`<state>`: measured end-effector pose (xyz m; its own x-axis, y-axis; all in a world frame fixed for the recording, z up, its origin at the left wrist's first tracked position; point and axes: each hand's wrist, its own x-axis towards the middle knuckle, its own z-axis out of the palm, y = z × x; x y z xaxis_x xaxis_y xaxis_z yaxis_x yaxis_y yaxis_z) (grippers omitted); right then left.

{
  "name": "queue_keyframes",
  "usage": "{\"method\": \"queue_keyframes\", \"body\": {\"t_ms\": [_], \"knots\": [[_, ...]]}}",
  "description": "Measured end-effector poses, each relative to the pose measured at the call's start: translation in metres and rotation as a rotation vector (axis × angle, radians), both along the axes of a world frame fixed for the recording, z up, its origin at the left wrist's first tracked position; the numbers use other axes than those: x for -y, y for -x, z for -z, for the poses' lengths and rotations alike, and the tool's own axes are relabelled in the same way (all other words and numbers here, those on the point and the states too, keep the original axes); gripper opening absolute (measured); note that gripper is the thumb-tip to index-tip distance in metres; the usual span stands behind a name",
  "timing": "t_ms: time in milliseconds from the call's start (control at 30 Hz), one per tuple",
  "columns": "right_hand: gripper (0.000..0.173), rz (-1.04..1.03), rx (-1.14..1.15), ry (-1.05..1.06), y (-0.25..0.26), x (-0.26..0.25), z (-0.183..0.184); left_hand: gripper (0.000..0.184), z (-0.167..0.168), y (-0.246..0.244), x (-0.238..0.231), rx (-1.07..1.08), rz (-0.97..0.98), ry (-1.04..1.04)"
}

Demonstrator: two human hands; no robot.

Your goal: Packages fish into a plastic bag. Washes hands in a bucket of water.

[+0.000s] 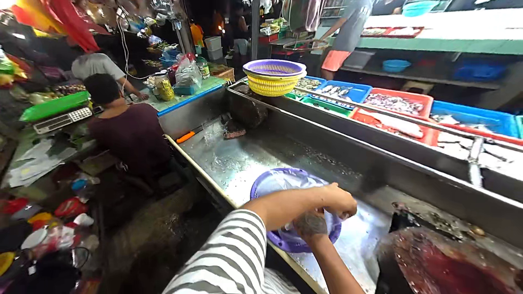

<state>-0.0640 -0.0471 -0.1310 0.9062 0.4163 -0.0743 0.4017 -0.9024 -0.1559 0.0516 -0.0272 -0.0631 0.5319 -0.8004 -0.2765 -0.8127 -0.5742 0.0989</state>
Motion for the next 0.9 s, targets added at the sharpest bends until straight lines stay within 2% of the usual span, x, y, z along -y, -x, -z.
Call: {"method": "queue_keyframes", "body": {"t_ms": [100, 167, 233, 300, 367, 467, 500, 567, 633, 700, 733, 833, 900], "knots": [[0.028, -0.027, 0.172, -0.150, -0.007, 0.014, -0.007, 0.015, -0.037, 0.010, -0.027, -0.136, 0.016, 0.331], [0.022, -0.075, 0.260, -0.194, -0.013, 0.028, -0.007, 0.010, -0.049, 0.000, -0.042, -0.096, 0.067, 0.528], [0.023, -0.123, 0.226, -0.142, -0.012, 0.048, -0.003, 0.010, -0.048, -0.015, -0.053, -0.037, 0.087, 0.581], [0.028, -0.176, 0.158, -0.073, -0.015, 0.065, -0.020, 0.013, -0.053, -0.026, -0.066, -0.020, 0.025, 0.537], [0.042, -0.192, 0.062, -0.054, -0.012, 0.080, -0.053, 0.016, -0.060, -0.029, -0.083, -0.005, -0.099, 0.502], [0.085, -0.213, -0.065, 0.104, -0.001, 0.113, -0.104, 0.016, -0.068, -0.031, -0.106, -0.064, -0.387, 0.509], [0.091, -0.197, -0.089, 0.172, 0.001, 0.124, -0.112, 0.016, -0.071, -0.031, -0.111, -0.104, -0.481, 0.517], [0.085, -0.164, -0.047, 0.222, 0.005, 0.146, -0.107, 0.016, -0.074, -0.029, -0.110, -0.131, -0.559, 0.541], [0.068, -0.196, 0.142, 0.187, 0.002, 0.164, -0.086, 0.018, -0.079, -0.022, -0.103, 0.034, -0.496, 0.502], [0.027, -0.271, 0.294, 0.080, -0.022, 0.174, -0.070, 0.018, -0.097, -0.018, -0.108, 0.156, -0.504, 0.368], [0.011, -0.309, 0.369, 0.016, -0.030, 0.179, -0.064, 0.018, -0.101, -0.012, -0.111, 0.127, -0.546, 0.305], [0.011, -0.312, 0.543, -0.035, -0.042, 0.200, -0.069, 0.022, -0.112, -0.002, -0.121, -0.128, -0.674, 0.225], [0.014, -0.270, 0.613, -0.075, -0.052, 0.210, -0.084, 0.022, -0.132, -0.005, -0.130, -0.174, -0.693, 0.259]]}}
